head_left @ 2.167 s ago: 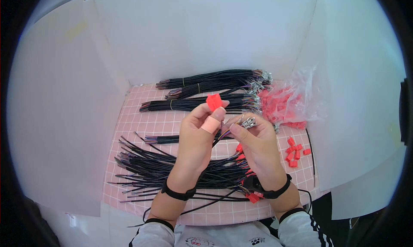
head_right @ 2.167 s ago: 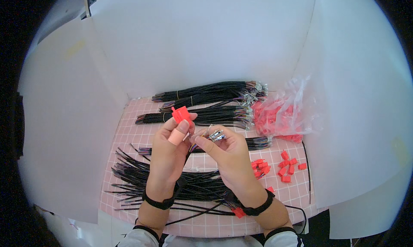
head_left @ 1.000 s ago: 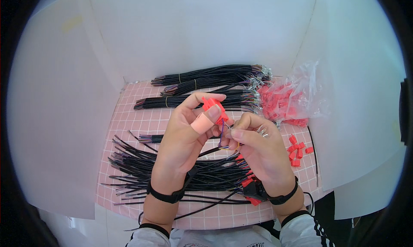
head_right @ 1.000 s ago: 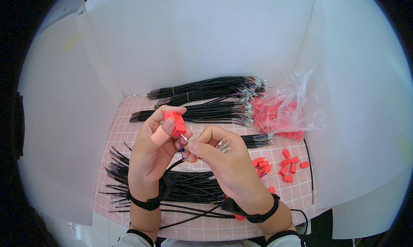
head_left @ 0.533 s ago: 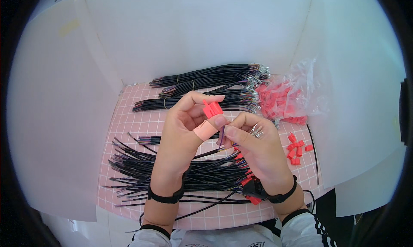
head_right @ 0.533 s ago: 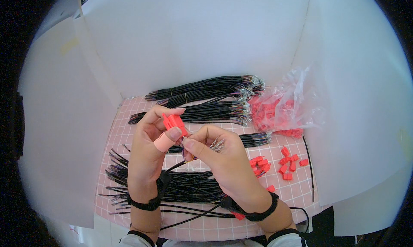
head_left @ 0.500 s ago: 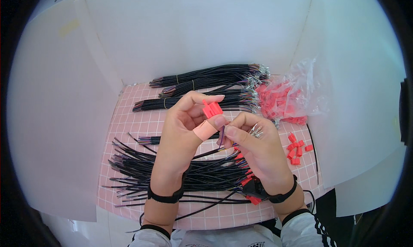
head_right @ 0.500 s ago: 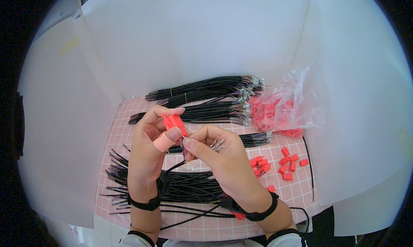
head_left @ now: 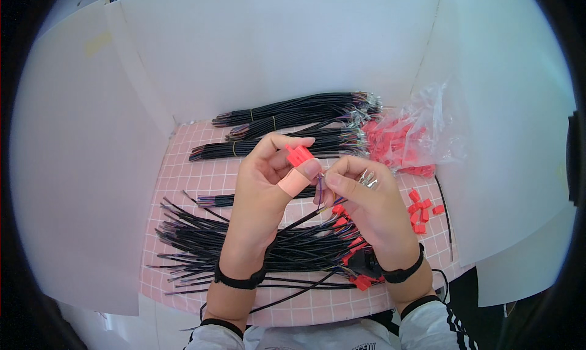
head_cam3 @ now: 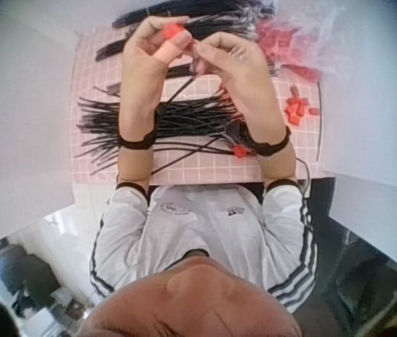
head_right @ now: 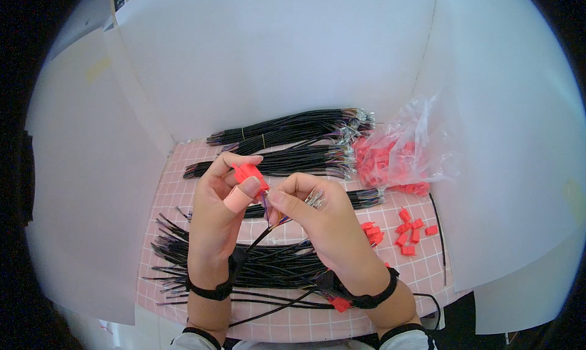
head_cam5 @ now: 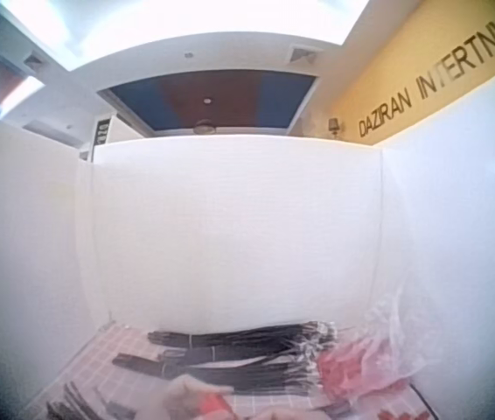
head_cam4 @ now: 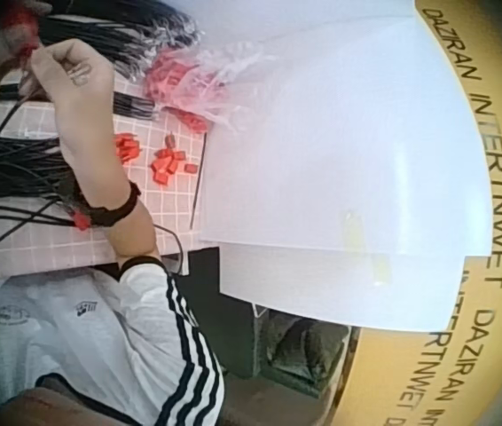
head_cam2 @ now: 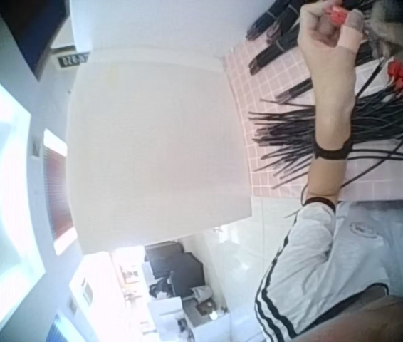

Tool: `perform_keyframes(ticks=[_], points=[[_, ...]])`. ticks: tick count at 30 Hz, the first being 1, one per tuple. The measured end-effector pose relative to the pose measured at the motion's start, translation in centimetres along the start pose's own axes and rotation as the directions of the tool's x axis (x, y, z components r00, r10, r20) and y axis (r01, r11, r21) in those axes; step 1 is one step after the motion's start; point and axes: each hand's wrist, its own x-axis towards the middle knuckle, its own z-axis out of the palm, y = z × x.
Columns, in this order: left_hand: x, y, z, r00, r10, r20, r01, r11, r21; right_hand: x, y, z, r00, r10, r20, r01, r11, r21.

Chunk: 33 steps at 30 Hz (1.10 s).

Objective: Assembling wire harnesses by inserting multiple wires into plastic connectors.

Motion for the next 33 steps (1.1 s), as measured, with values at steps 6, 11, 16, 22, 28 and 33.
perform_keyframes(ticks=[6, 11, 16, 22, 28, 33], points=[[0.0, -0.3, 0.1, 0.997, 0.076, 0.012, -0.077, 0.996, 0.053, 0.1, 0.2, 0.0, 1.000, 0.025, 0.001, -0.025, 0.999, 0.038], [0.1, -0.6, 0.3, 0.994, 0.102, -0.026, -0.102, 0.994, 0.031, 0.3, 0.7, -0.1, 1.000, -0.006, -0.008, 0.006, 0.999, 0.034], [0.1, -0.5, 0.4, 0.991, 0.101, -0.083, -0.103, 0.994, -0.021, 0.3, 0.7, 0.1, 0.999, 0.026, -0.046, -0.025, 0.999, 0.035], [0.3, -0.6, 0.3, 0.988, 0.139, -0.065, -0.139, 0.990, 0.014, 0.5, 1.0, 0.1, 0.999, -0.039, -0.022, 0.040, 0.999, 0.031], [0.2, -1.0, 0.4, 0.990, 0.137, -0.036, -0.135, 0.990, 0.041, 0.4, 0.9, 0.0, 0.998, -0.043, -0.039, 0.042, 0.999, -0.020], [0.5, -0.7, 0.3, 0.974, 0.128, -0.184, -0.139, 0.989, -0.046, 0.4, 0.2, 0.4, 0.994, -0.055, -0.091, 0.062, 0.995, 0.076]])
